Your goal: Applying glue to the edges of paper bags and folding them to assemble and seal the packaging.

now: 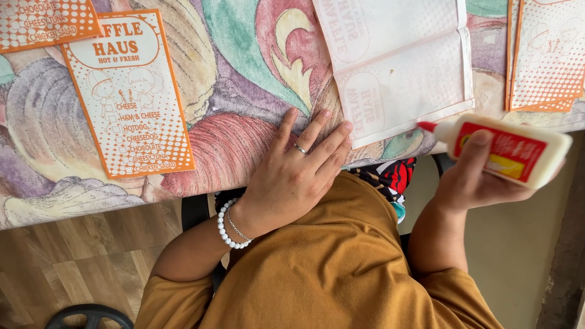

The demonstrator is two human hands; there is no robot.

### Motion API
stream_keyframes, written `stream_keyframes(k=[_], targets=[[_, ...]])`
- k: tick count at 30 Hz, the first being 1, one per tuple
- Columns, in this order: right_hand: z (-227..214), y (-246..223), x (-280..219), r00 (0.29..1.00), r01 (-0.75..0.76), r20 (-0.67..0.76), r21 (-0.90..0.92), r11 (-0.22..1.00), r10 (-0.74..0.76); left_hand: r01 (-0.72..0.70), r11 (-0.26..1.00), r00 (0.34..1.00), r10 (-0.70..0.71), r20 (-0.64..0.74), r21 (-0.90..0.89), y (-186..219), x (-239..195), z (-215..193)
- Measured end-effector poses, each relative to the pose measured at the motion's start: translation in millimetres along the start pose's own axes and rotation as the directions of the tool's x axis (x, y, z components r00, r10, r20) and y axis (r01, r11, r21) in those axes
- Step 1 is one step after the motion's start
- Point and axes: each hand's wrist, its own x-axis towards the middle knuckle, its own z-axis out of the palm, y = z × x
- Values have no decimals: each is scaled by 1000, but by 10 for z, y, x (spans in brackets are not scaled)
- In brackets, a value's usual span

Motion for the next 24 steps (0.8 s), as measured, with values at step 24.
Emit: stream_keyframes(k=[24], targets=[[-5, 98, 407, 994, -18, -113, -107, 994, 6, -7, 1000, 1000, 7, -15, 7, -4, -2, -21]])
